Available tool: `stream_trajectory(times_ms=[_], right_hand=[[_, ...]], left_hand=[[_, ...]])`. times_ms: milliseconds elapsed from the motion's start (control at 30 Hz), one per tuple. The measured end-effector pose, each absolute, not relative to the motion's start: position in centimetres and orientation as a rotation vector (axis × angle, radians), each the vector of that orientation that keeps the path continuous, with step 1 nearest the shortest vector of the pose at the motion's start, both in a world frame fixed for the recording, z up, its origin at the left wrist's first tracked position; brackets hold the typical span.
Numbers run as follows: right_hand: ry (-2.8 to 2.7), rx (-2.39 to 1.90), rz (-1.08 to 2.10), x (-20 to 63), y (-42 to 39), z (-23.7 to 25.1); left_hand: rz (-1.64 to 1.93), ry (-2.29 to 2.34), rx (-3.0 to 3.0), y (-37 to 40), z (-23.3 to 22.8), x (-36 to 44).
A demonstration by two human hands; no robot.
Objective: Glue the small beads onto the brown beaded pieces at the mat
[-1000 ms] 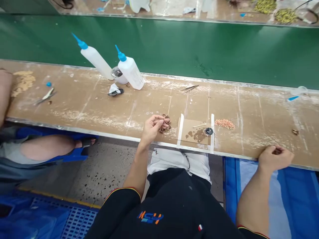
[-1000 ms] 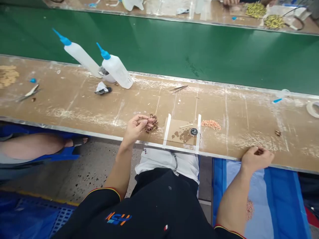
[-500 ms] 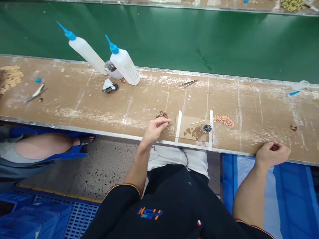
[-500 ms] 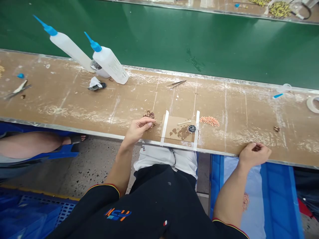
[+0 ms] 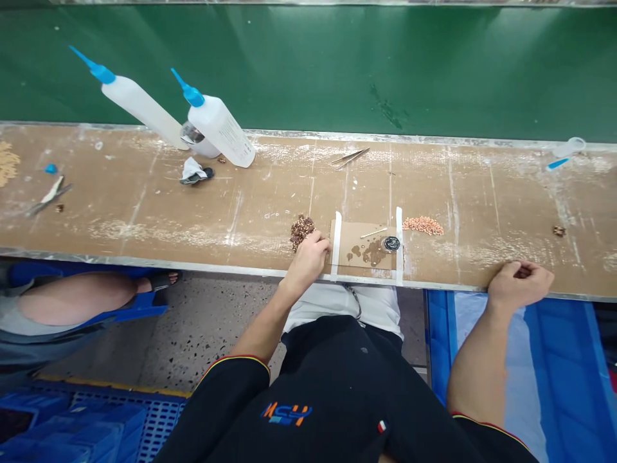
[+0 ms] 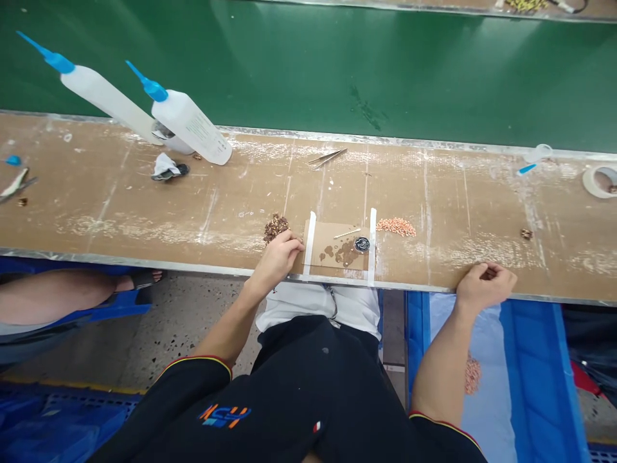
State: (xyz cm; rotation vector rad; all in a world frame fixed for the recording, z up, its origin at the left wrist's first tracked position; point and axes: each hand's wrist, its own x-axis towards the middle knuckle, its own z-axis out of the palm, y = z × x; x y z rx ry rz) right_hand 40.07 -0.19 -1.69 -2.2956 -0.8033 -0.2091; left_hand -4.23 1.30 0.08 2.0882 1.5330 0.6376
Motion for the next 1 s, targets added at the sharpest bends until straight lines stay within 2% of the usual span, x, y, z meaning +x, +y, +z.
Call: stream_trajectory(times_ms=[233,600,867,1000], right_hand=[[-0.830,-2.279,-0.203,40.2,-0.3,-1.8],[-0.937,-2.207,-0.209,39.9,-0.9,-1.5],[-1.616,-1.948,0.217,35.0,0.1,-1.4],[-1.775,-1.876,0.325,33.7,2.0,-0.8]], left_hand=[[1.008,1.524,1.950,0.1,-1.0,-3.2],[1.212,1.339,1.359,0.5,-1.4,-2.8],[1.208,1.212,1.310,0.0,-1.7,0.0],[1.206,1.191,1.367,-0.4,-2.0,0.8]])
